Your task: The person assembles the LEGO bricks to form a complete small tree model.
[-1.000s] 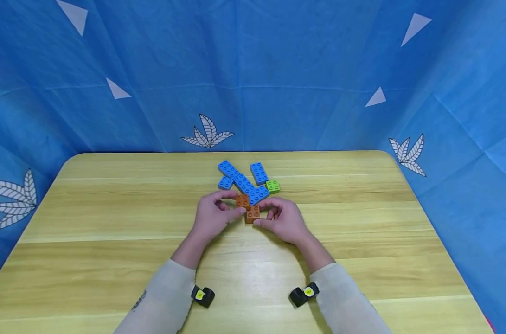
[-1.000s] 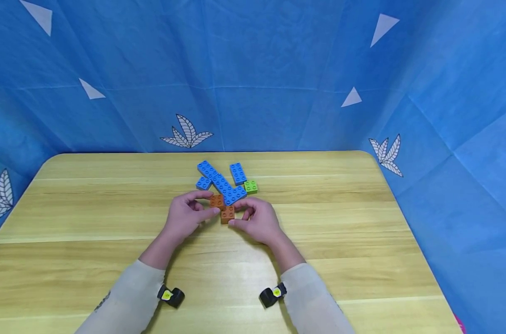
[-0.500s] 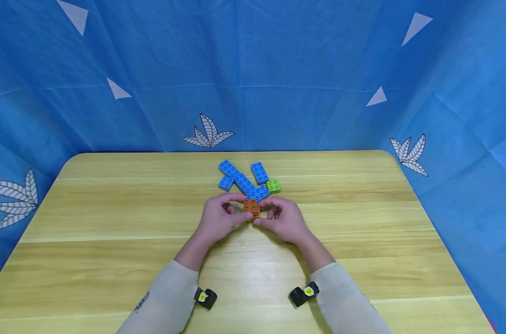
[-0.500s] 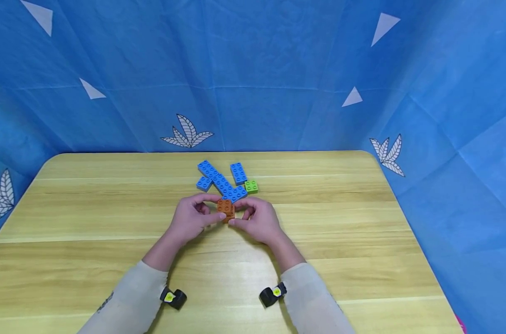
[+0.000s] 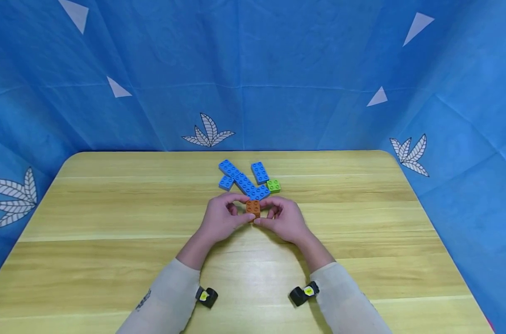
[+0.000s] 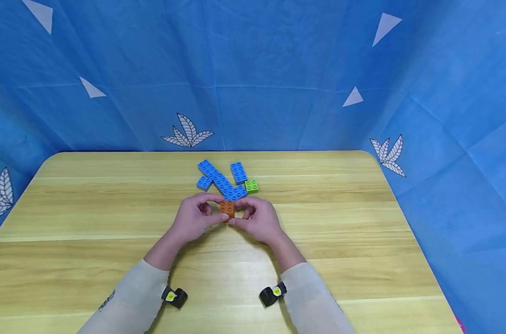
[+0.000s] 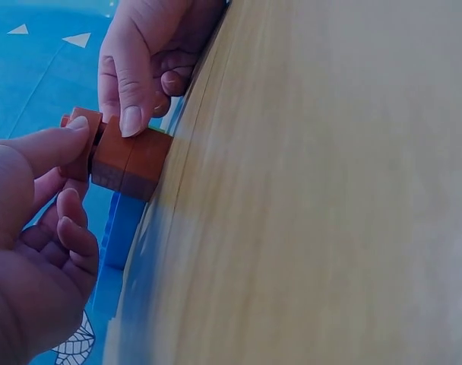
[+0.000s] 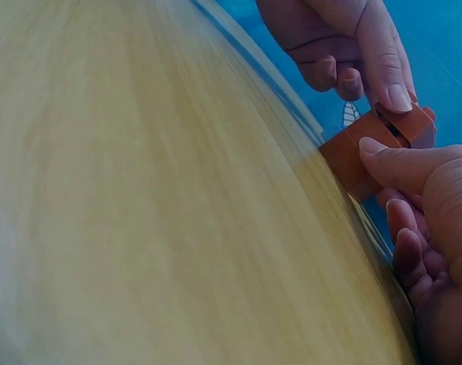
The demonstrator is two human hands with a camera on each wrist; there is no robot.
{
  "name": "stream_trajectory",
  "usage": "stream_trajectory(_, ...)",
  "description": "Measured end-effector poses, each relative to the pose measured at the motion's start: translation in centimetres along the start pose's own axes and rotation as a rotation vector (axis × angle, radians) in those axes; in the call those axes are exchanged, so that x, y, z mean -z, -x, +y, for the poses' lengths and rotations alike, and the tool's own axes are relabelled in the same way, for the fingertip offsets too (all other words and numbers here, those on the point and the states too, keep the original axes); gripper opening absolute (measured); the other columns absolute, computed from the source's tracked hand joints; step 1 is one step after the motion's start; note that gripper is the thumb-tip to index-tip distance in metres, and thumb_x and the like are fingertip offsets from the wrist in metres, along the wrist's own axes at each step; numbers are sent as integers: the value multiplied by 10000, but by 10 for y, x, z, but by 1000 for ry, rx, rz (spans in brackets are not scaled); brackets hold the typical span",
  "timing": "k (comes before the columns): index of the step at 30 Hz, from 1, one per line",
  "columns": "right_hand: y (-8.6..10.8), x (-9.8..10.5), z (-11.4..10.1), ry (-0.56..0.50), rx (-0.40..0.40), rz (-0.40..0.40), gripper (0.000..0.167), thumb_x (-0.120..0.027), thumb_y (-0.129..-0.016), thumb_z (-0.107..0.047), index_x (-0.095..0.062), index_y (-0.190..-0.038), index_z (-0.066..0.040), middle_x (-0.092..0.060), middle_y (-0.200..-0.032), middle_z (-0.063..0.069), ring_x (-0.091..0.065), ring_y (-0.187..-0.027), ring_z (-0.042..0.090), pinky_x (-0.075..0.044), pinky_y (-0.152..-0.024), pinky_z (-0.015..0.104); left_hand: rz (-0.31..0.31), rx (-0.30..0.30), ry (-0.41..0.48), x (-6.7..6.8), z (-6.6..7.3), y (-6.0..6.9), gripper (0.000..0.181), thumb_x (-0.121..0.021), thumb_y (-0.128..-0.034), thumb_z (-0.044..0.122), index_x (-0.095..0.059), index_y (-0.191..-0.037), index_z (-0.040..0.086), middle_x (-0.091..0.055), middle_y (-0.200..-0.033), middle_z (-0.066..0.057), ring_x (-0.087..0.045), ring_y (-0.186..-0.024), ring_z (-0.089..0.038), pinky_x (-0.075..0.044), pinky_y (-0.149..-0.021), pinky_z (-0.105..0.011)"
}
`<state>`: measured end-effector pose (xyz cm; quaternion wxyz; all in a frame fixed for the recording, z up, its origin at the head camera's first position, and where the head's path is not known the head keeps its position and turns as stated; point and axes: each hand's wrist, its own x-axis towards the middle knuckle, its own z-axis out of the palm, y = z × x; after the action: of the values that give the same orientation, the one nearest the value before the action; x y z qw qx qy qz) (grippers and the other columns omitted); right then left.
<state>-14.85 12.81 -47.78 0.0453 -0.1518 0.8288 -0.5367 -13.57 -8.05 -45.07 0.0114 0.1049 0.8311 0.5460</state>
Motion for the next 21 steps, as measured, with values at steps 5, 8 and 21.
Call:
stream_trajectory(5,0,0,0,-5,11,0,317,-879,-774,-117,-735,-1056,-105,-657,-834,59,-578,-693,205,-473,-592,292,-22,-39,-67,0,1,-1,298,-852,-819,157,-739,-1092,123,-604,-859,-114,-478,-591,-189,-377,-513,-263)
stream_trajectory(8,0,0,1,-6,13,-3,318,-877,-773,-113,-734,-1057,-97,-659,-840,55,-579,-696,202,-474,-596,289,-36,-72,-116,2,2,-3,306,-853,-819,166,-738,-1099,119,-620,-891,-60,-477,-610,-183,-387,-534,-274)
stream_trajectory(21,0,-1,1,-1,18,4,312,-880,-767,-105,-733,-1042,-86,-639,-797,20,-577,-679,195,-473,-582,292,-100,-134,-251,7,7,-11,261,-866,-807,207,-756,-1029,126,-654,-903,2,-487,-686,-183,-437,-625,-347)
